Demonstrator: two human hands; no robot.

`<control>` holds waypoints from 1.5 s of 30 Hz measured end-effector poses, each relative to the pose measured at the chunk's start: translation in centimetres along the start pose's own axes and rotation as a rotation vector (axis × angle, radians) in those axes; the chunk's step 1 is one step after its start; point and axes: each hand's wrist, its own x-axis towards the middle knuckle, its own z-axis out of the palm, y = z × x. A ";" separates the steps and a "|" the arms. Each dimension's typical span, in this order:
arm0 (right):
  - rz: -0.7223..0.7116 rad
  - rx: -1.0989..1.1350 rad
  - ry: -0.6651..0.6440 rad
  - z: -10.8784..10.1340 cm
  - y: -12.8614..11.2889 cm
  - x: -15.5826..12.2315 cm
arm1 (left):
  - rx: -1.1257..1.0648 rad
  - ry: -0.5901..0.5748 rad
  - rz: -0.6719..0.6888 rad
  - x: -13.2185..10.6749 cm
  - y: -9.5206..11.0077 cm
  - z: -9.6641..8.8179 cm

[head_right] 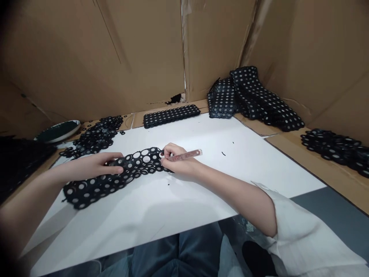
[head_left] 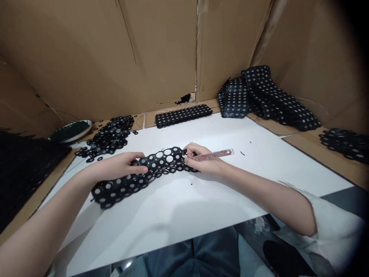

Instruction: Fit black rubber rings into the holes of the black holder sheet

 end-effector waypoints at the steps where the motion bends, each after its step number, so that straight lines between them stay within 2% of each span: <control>1: 0.025 0.046 -0.015 0.1 0.0 0.0 | 0.083 0.010 0.017 0.3 -0.1 -0.3; 5: 0.113 0.208 -0.041 0.2 0.1 -0.1 | 0.361 0.046 0.043 1.9 0.2 -0.5; 7: 0.130 0.258 -0.007 0.2 0.0 0.0 | 0.410 0.011 0.065 2.8 0.5 -0.1; 10: 0.120 0.257 0.040 0.0 -0.2 0.0 | 0.268 -0.072 0.148 3.8 1.6 1.2; 14: 0.116 0.234 0.089 -0.2 -0.3 0.2 | -0.083 -0.020 0.315 4.6 4.0 3.6; 16: 0.120 0.222 0.110 -0.2 -0.3 0.3 | -0.164 0.012 0.363 4.9 5.0 4.9; 19: 0.127 0.187 0.121 -0.2 -0.3 0.4 | -0.231 0.091 0.344 5.2 5.4 6.2; 22: 0.139 0.170 0.143 -0.2 -0.5 0.3 | -0.323 0.131 0.338 5.2 5.2 6.8; 28: 0.141 0.198 0.148 0.1 0.1 0.4 | -0.394 0.183 0.320 4.8 5.4 7.0; 34: 0.049 0.208 0.171 -0.1 0.6 0.9 | -0.494 0.127 0.266 5.0 5.4 7.2; 40: 0.075 0.174 0.181 0.1 0.3 0.7 | -0.520 0.214 0.294 4.9 5.2 7.5; 45: 0.030 0.084 0.208 0.3 0.1 0.6 | -0.488 0.246 0.271 4.7 5.6 7.6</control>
